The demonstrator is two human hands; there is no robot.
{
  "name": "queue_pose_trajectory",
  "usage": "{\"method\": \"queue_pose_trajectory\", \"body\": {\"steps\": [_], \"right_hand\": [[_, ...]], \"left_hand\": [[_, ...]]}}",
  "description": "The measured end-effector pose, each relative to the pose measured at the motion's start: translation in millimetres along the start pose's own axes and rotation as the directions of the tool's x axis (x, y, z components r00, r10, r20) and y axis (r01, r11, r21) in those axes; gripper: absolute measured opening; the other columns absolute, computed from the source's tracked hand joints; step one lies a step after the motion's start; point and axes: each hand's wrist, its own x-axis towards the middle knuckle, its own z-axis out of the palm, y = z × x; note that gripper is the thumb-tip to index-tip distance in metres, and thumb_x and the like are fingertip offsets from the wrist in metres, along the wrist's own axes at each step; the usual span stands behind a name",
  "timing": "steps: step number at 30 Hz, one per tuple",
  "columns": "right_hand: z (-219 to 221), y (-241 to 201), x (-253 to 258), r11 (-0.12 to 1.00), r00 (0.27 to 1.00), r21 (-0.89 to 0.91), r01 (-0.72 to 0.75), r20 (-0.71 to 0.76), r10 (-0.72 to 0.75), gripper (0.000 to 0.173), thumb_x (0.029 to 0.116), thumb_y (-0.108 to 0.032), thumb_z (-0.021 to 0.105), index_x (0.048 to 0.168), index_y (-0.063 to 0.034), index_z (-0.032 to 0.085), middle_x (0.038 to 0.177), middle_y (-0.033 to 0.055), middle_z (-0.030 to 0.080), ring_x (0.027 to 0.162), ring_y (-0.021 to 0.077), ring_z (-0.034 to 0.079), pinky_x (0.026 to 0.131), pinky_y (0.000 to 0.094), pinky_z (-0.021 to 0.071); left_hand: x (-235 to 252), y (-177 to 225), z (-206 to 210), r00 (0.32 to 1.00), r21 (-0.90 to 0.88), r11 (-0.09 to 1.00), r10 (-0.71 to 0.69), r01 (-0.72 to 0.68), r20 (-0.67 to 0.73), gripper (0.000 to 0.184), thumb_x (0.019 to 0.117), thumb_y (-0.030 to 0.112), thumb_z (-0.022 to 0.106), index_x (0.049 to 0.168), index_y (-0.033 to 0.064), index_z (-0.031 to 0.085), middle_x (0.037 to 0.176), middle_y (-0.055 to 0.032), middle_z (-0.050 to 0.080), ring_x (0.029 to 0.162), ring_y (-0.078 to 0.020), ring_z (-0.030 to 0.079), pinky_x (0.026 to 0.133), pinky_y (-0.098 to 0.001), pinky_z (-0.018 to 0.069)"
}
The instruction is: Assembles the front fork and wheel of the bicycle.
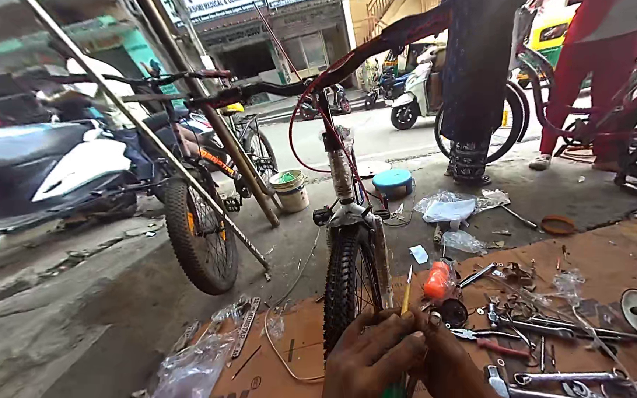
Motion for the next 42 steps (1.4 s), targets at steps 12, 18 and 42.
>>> {"method": "queue_pose_trajectory", "body": {"steps": [12,18,42], "right_hand": [[-168,14,-22,0.179,0.779,-0.760,-0.625,-0.618,0.100,0.034,0.1045,-0.035,0.056,0.103,-0.0048,0.072,0.091,0.0148,0.069,0.083,0.0301,0.066,0.077,0.0542,0.0533],[-233,69,-42,-0.299,0.443,-0.561,-0.772,-0.812,0.380,0.050,0.1035,-0.036,0.054,0.126,0.0070,0.062,0.132,0.0299,0.061,0.127,0.0439,0.059,0.103,0.0637,0.0451],[24,13,114,0.936,0.918,-0.056,-0.347,-0.221,0.328,0.028,0.1130,-0.018,0.037,0.127,-0.0001,0.053,0.093,0.0105,0.071,0.080,0.0192,0.072,0.070,0.0317,0.0604]], "left_hand": [[-38,-16,-20,0.914,0.578,0.719,-0.381,0.386,-0.136,0.083,0.0952,0.049,0.057,0.156,-0.0033,0.034,0.159,-0.0290,0.035,0.147,-0.0471,0.034,0.119,-0.0634,0.0271],[-81,-42,-49,0.756,0.516,0.564,-0.569,0.645,-0.323,0.064,0.1011,0.029,0.058,0.149,-0.0095,0.041,0.140,-0.0343,0.054,0.125,-0.0507,0.058,0.105,-0.0603,0.0456],[0,-132,41,0.708,-0.734,0.448,-0.703,0.510,0.063,0.057,0.1104,0.037,0.027,0.154,-0.0006,0.033,0.120,-0.0057,0.066,0.098,-0.0062,0.065,0.086,-0.0231,0.0544]]}}
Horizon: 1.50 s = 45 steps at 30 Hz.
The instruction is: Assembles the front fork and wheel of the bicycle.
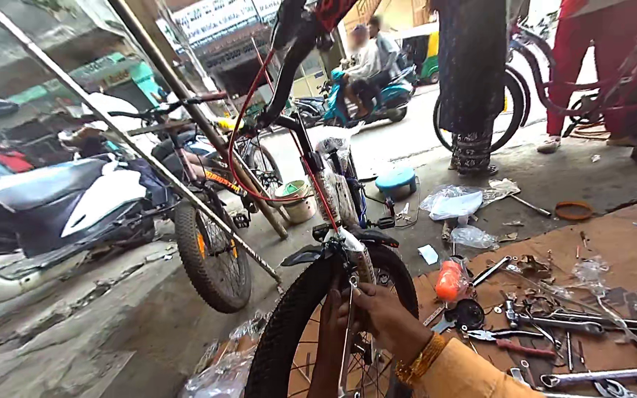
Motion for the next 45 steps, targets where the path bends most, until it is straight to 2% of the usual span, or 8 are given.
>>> {"method": "queue_pose_trajectory", "body": {"steps": [5,12,16,23,29,35,41,45], "right_hand": [[21,5,7,0.945,0.987,0.326,-0.019,-0.143,0.069,0.027,0.1133,-0.018,0.035,0.125,0.0008,0.051,0.093,0.0144,0.073,0.077,0.0217,0.074,0.067,0.0322,0.0616],[41,11,11,0.730,0.988,0.678,0.090,-0.152,0.019,0.029,0.1129,-0.019,0.032,0.119,0.0021,0.051,0.096,0.0187,0.072,0.080,0.0261,0.074,0.071,0.0357,0.0630],[48,13,14,0.701,0.982,0.702,0.127,-0.188,0.009,0.031,0.1128,-0.020,0.032,0.118,0.0029,0.052,0.096,0.0188,0.072,0.081,0.0265,0.074,0.072,0.0366,0.0628],[55,7,10,0.689,0.975,0.713,0.128,-0.219,0.045,0.032,0.1128,-0.020,0.031,0.121,0.0028,0.051,0.100,0.0173,0.072,0.082,0.0237,0.074,0.073,0.0338,0.0618],[55,12,11,0.669,0.973,0.731,0.129,-0.223,0.055,0.032,0.1125,-0.020,0.031,0.125,0.0035,0.050,0.103,0.0194,0.072,0.084,0.0260,0.075,0.073,0.0353,0.0623],[56,7,13,0.634,0.976,0.764,0.120,-0.208,0.067,0.031,0.1122,-0.020,0.032,0.125,0.0023,0.050,0.102,0.0184,0.073,0.084,0.0250,0.075,0.072,0.0337,0.0624],[59,11,15,0.691,0.978,0.719,0.071,-0.186,0.093,0.035,0.1130,-0.030,0.030,0.111,-0.0053,0.054,0.089,0.0118,0.072,0.075,0.0227,0.073,0.062,0.0341,0.0601],[54,17,21,0.693,0.995,0.718,0.062,-0.101,0.016,0.040,0.1135,-0.033,0.024,0.097,-0.0106,0.052,0.075,0.0052,0.063,0.064,0.0171,0.066,0.052,0.0277,0.0536]], "left_hand": [[-8,41,12,0.973,-0.100,0.983,-0.171,0.157,-0.153,0.052,0.1131,0.030,0.018,0.132,-0.0044,0.053,0.110,-0.0078,0.064,0.099,-0.0059,0.061,0.091,-0.0221,0.0492],[-14,72,15,0.950,-0.213,0.946,-0.277,0.244,-0.142,0.043,0.1128,0.022,0.016,0.131,-0.0001,0.049,0.109,-0.0082,0.060,0.098,-0.0096,0.060,0.091,-0.0245,0.0500],[-14,74,13,0.953,-0.200,0.949,-0.273,0.245,-0.130,0.037,0.1124,0.021,0.022,0.119,0.0006,0.052,0.102,-0.0057,0.059,0.092,-0.0079,0.059,0.089,-0.0228,0.0497],[-11,82,16,0.957,-0.284,0.932,-0.267,0.227,-0.112,0.032,0.1120,0.012,0.022,0.126,-0.0004,0.049,0.108,-0.0054,0.061,0.098,-0.0039,0.061,0.090,-0.0168,0.0493],[2,-3,-33,0.997,-0.207,0.976,-0.063,0.073,0.054,0.054,0.1115,0.042,0.027,0.137,0.0026,0.052,0.125,-0.0100,0.064,0.118,-0.0142,0.061,0.104,-0.0316,0.0496],[1,5,-24,0.991,-0.202,0.970,-0.136,0.133,0.001,0.057,0.1108,0.046,0.027,0.146,0.0037,0.045,0.135,-0.0085,0.060,0.124,-0.0113,0.058,0.107,-0.0282,0.0469],[-4,5,-25,0.982,-0.510,0.842,-0.188,0.177,0.029,0.040,0.1117,0.033,0.030,0.128,0.0088,0.056,0.118,0.0010,0.071,0.113,-0.0033,0.065,0.101,-0.0228,0.0516],[-2,2,-25,0.995,-0.552,0.828,-0.068,0.099,0.076,0.018,0.1031,0.037,0.056,0.108,0.0236,0.067,0.115,0.0065,0.071,0.112,-0.0043,0.064,0.102,-0.0260,0.0500]]}}
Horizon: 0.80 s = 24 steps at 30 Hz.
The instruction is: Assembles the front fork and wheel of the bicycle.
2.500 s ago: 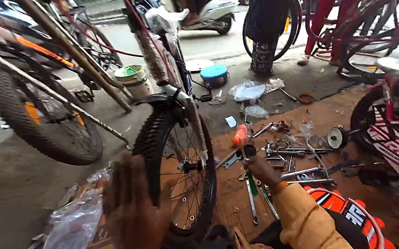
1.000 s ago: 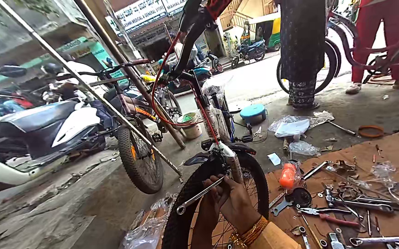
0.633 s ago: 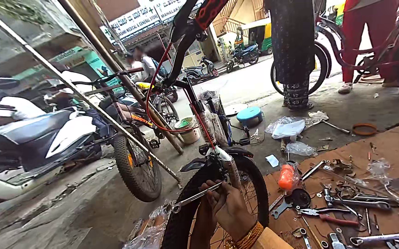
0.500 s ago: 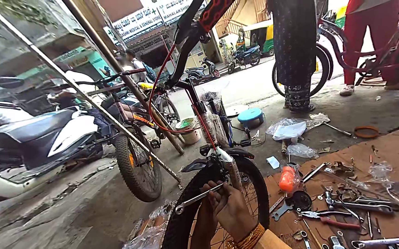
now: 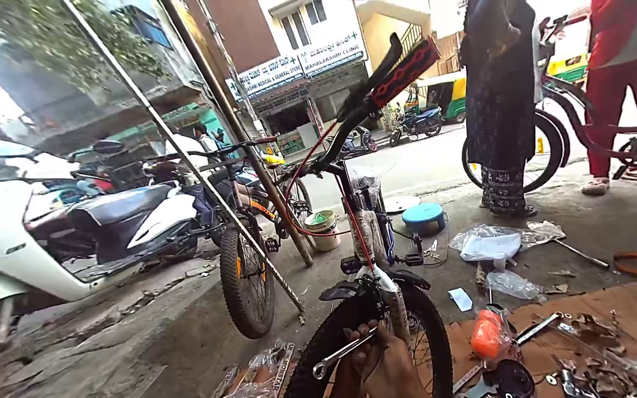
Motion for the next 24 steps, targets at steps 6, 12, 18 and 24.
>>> {"method": "queue_pose_trajectory", "body": {"steps": [6,12,18,24], "right_hand": [[-31,-10,-2,0.817,0.996,-0.569,0.093,0.043,-0.083,0.038,0.1149,-0.029,0.023,0.100,-0.0072,0.049,0.063,-0.0014,0.047,0.049,0.0086,0.047,0.046,0.0228,0.0432],[-52,-57,12,-0.089,0.980,-0.984,0.153,0.163,-0.117,0.038,0.1117,-0.032,0.038,0.113,-0.0041,0.063,0.081,0.0089,0.061,0.068,0.0219,0.061,0.066,0.0416,0.0533],[-43,-65,0,-0.390,0.977,-0.918,0.074,0.146,-0.159,0.037,0.1098,-0.033,0.040,0.126,-0.0071,0.061,0.101,0.0130,0.071,0.093,0.0277,0.071,0.087,0.0495,0.0574],[-41,-53,-7,0.608,0.997,-0.793,0.046,0.075,0.023,0.030,0.1135,-0.023,0.036,0.119,0.0002,0.055,0.083,0.0094,0.067,0.071,0.0192,0.069,0.065,0.0327,0.0596]], "left_hand": [[5,2,18,0.996,0.274,0.958,-0.087,0.080,0.016,0.068,0.1081,0.055,0.014,0.154,0.0103,0.039,0.101,-0.0013,0.071,0.062,-0.0021,0.059,0.056,-0.0182,0.0522],[15,-13,16,0.998,0.382,0.924,0.026,-0.003,-0.055,0.064,0.1114,0.044,0.017,0.155,0.0032,0.038,0.151,-0.0115,0.051,0.117,-0.0164,0.062,0.101,-0.0335,0.0504],[10,-17,15,0.996,0.466,0.885,0.044,-0.004,-0.075,0.062,0.1104,0.045,0.023,0.155,0.0045,0.039,0.141,-0.0131,0.058,0.114,-0.0192,0.063,0.097,-0.0348,0.0517],[4,-19,12,0.999,0.330,0.944,0.000,0.013,-0.039,0.067,0.1090,0.053,0.017,0.160,0.0111,0.030,0.143,-0.0101,0.058,0.115,-0.0173,0.064,0.090,-0.0308,0.0551]]}}
